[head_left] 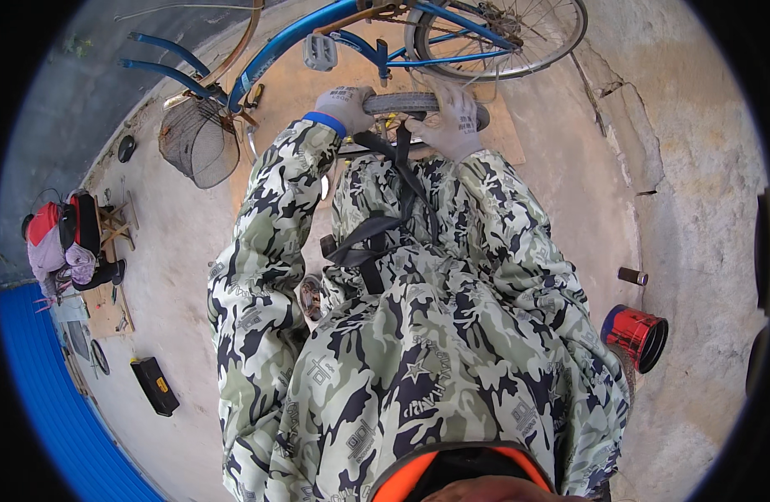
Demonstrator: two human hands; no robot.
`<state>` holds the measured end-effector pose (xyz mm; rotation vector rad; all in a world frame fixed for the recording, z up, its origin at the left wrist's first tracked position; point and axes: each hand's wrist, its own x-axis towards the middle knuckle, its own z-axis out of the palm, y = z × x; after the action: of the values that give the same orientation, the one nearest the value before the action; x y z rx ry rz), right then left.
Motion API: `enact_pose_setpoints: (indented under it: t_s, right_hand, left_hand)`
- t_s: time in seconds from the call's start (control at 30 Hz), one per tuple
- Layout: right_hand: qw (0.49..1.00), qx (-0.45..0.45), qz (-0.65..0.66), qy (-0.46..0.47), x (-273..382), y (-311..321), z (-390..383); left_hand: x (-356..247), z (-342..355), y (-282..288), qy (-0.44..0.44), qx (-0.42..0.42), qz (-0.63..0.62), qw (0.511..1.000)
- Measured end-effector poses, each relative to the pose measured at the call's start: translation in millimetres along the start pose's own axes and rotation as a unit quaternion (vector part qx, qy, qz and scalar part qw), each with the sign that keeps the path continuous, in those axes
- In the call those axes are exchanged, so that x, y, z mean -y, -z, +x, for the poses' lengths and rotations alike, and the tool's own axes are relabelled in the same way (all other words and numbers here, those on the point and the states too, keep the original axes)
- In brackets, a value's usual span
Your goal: The person removes the tire from a bicycle wheel rim by hand, then inspects the tire and rim. The person then reassembles the tire onto the rim by hand.
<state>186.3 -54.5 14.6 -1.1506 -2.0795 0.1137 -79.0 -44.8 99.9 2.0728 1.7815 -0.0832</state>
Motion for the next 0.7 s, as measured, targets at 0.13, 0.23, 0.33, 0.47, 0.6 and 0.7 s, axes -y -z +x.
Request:
enact_pose_setpoints:
  t_s: [0.13, 0.23, 0.33, 0.47, 0.6, 0.7]
  right_hand:
    - [0.969, -0.103, 0.133, -0.182, 21.2, 5.0, -71.7]
    - [0.939, -0.069, 0.223, -0.252, 21.1, 0.0, -96.0]
    - [0.943, -0.078, 0.247, -0.207, 16.5, -10.1, -94.1]
    - [0.969, -0.1, 0.15, -0.169, 14.1, -7.7, -81.1]
    - [0.991, -0.089, 0.019, -0.093, 8.2, 8.8, -48.4]
    - [0.997, 0.063, -0.05, 0.007, 12.6, 10.4, -8.5]
  left_hand:
    - [9.4, -8.3, -15.5, 0.006, -0.009, -0.023, 1.0]
    - [15.5, -16.5, -24.3, 0.033, -0.018, -0.026, 0.999]
    - [20.0, -25.6, -25.5, 0.064, -0.017, -0.018, 0.998]
    - [15.2, -27.4, -25.3, 0.038, 0.005, 0.001, 0.999]
    - [5.8, -15.6, -26.0, 0.009, -0.004, 0.013, 1.0]
    - [-0.2, -8.8, -29.6, -0.008, -0.006, 0.023, 1.0]
